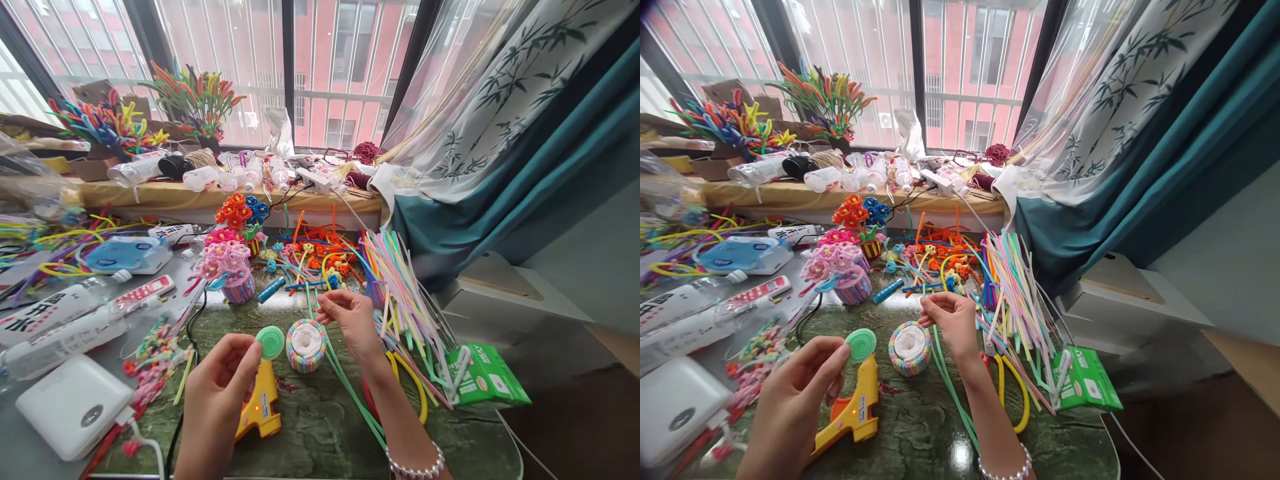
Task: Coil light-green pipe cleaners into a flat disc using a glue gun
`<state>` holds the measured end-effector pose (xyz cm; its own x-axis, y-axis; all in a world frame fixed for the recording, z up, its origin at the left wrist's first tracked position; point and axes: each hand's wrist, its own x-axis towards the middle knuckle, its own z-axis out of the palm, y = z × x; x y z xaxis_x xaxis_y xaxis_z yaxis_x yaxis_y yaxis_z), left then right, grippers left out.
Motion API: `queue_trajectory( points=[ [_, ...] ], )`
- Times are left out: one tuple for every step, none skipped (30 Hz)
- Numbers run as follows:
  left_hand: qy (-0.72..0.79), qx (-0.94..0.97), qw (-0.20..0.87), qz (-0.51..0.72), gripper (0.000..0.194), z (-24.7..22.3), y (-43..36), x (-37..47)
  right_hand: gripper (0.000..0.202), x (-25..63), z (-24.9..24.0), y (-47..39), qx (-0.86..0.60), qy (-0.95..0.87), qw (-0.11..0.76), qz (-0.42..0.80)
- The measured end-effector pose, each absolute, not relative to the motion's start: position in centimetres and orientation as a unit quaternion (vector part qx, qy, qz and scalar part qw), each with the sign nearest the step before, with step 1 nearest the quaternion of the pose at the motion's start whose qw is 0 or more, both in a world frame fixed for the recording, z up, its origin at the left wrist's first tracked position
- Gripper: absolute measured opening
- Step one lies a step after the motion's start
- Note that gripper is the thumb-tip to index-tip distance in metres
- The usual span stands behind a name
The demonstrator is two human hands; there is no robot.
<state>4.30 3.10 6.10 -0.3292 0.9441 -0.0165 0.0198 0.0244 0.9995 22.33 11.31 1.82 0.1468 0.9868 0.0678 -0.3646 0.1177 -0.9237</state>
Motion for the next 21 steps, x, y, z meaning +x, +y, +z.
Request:
queue_trajectory(
  points=[
    [0.588,0.413,0.406,0.564,0.037,6.2,3.0,4.4,0.034,22.4,1.8,11.4,-0.401,-0.387,0.64,0.53],
    [0.589,0.416,0.404,0.563,0.037,6.3,3.0,4.6,0.036,22.4,1.9,11.4,-0.397,-0.388,0.639,0.532],
    [0.59,0.418,0.403,0.561,0.037,6.5,3.0,4.8,0.038,22.5,1.9,11.5,-0.393,-0.391,0.638,0.535],
    [0.59,0.419,0.403,0.56,0.038,6.6,3.0,4.9,0.039,22.5,2.0,11.5,-0.39,-0.393,0.637,0.537],
    [0.59,0.419,0.403,0.56,0.038,6.7,3.0,5.1,0.039,22.5,2.0,11.5,-0.387,-0.394,0.636,0.539],
    [0.59,0.419,0.404,0.559,0.038,6.9,3.0,5.3,0.039,22.5,2.0,11.6,-0.385,-0.394,0.636,0.54],
    [0.59,0.419,0.405,0.559,0.038,7.0,3.0,5.4,0.037,22.5,2.1,11.6,-0.385,-0.393,0.637,0.539],
    [0.59,0.418,0.406,0.558,0.038,7.2,3.0,5.6,0.036,22.6,2.1,11.6,-0.386,-0.391,0.639,0.538],
    [0.591,0.416,0.408,0.558,0.037,7.3,3.0,5.7,0.034,22.6,2.0,11.7,-0.388,-0.387,0.642,0.536],
    [0.592,0.414,0.41,0.557,0.037,7.4,3.0,5.7,0.033,22.7,2.0,11.7,-0.391,-0.383,0.645,0.534],
    [0.594,0.411,0.412,0.556,0.036,7.4,3.1,5.8,0.032,22.8,1.9,11.7,-0.395,-0.379,0.647,0.531],
    [0.595,0.407,0.414,0.556,0.036,7.5,3.1,5.8,0.031,22.8,1.9,11.8,-0.4,-0.375,0.648,0.528],
    [0.596,0.402,0.416,0.557,0.035,7.5,3.2,5.8,0.03,22.9,1.8,11.8,-0.406,-0.371,0.649,0.526],
    [0.595,0.396,0.422,0.558,0.035,7.5,3.3,5.8,0.029,22.9,1.8,11.8,-0.412,-0.367,0.65,0.522],
    [0.592,0.39,0.43,0.559,0.034,7.5,3.4,5.8,0.029,22.9,1.7,11.8,-0.418,-0.363,0.651,0.519],
    [0.588,0.382,0.442,0.56,0.034,7.5,3.6,5.8,0.028,22.9,1.7,11.8,-0.423,-0.36,0.652,0.516],
    [0.582,0.375,0.454,0.561,0.034,7.5,3.8,5.7,0.028,22.9,1.6,11.8,-0.428,-0.358,0.652,0.513],
    [0.577,0.369,0.465,0.561,0.033,7.5,4.1,5.7,0.029,22.9,1.6,11.8,-0.433,-0.357,0.652,0.511],
    [0.573,0.368,0.475,0.557,0.033,7.5,4.4,5.7,0.029,22.9,1.5,11.8,-0.437,-0.356,0.651,0.508],
    [0.57,0.371,0.482,0.552,0.033,7.5,4.7,5.7,0.029,22.9,1.4,11.9,-0.44,-0.355,0.651,0.506],
    [0.568,0.375,0.486,0.548,0.034,7.4,5.1,5.6,0.03,22.9,1.3,12.0,-0.442,-0.355,0.651,0.504]
  ],
)
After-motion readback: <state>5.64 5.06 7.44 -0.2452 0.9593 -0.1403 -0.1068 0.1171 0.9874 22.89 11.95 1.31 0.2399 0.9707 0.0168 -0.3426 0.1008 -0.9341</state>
